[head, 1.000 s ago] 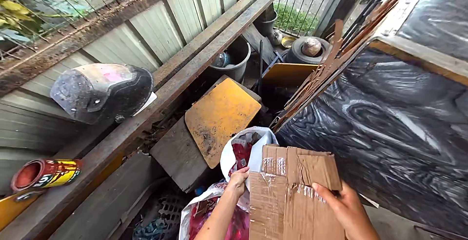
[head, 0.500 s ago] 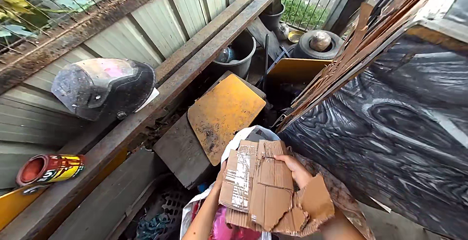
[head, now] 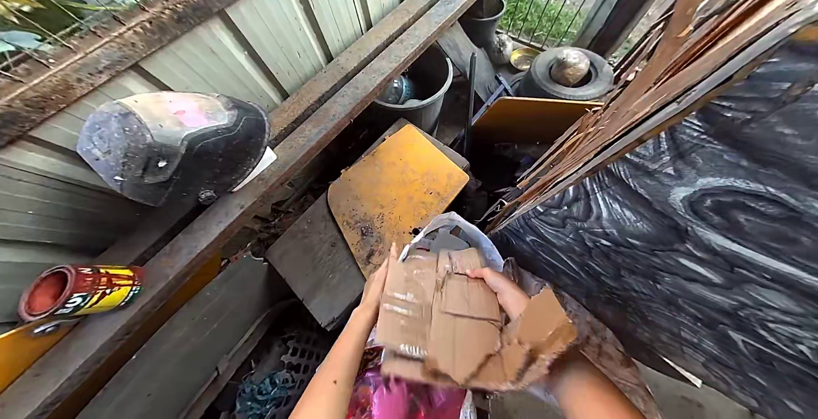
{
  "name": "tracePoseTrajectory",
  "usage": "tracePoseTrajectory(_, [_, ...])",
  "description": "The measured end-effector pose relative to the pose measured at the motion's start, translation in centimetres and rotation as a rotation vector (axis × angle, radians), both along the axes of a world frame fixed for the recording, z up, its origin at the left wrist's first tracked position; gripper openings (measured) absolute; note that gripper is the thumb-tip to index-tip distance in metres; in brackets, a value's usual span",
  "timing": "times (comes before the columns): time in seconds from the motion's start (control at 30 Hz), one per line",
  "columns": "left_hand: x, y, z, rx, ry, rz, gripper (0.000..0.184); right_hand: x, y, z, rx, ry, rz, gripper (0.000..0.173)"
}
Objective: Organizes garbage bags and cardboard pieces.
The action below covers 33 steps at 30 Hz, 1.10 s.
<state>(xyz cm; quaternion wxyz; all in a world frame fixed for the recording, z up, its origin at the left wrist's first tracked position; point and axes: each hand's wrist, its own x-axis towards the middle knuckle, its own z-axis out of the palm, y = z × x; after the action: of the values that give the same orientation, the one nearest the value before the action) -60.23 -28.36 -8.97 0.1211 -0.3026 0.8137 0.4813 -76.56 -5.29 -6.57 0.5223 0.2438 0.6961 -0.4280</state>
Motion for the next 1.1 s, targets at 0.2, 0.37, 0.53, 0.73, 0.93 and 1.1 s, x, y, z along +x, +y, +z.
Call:
tracePoseTrajectory(0.2, [1.4,-1.2,-1.5,-0.096,0.202,0.122,0.066,-2.5,-2.1,-3.9,0.066,0.075,-0.057,0.039])
tracePoseTrajectory(0.37, [-0.3,0.6,0.8,-0.311,-0.051,0.102,0.054,-3.0,-0.9,-6.4,0.135,0.2,0.067,0.056])
tracePoseTrajectory(0.53, [-0.3,1.7,1.7,-0.303,0.205,-0.253,0.056,-3.5,0.9,-7.2,0.13,0.343,0.129,0.065])
tracePoseTrajectory(0.73, [-1.6,1.0,3.3,-0.425,-0.247,-0.498,0.063,-3.9,3.2,0.5,-0.114,0.094,-0.202,0.064])
tracePoseTrajectory(0.93, [-3.0,4.7,2.9,-0.376,-0.284,-0.443,0.073,7.2,4.5,7.1,-0.186,0.784,0.298,0.093])
tracePoseTrajectory(1.1, [-3.6,6.4,2.2,-0.348,-0.33,-0.453,0.08,12.4,-2.2,4.2,0.159,0.584,1.246,0.129])
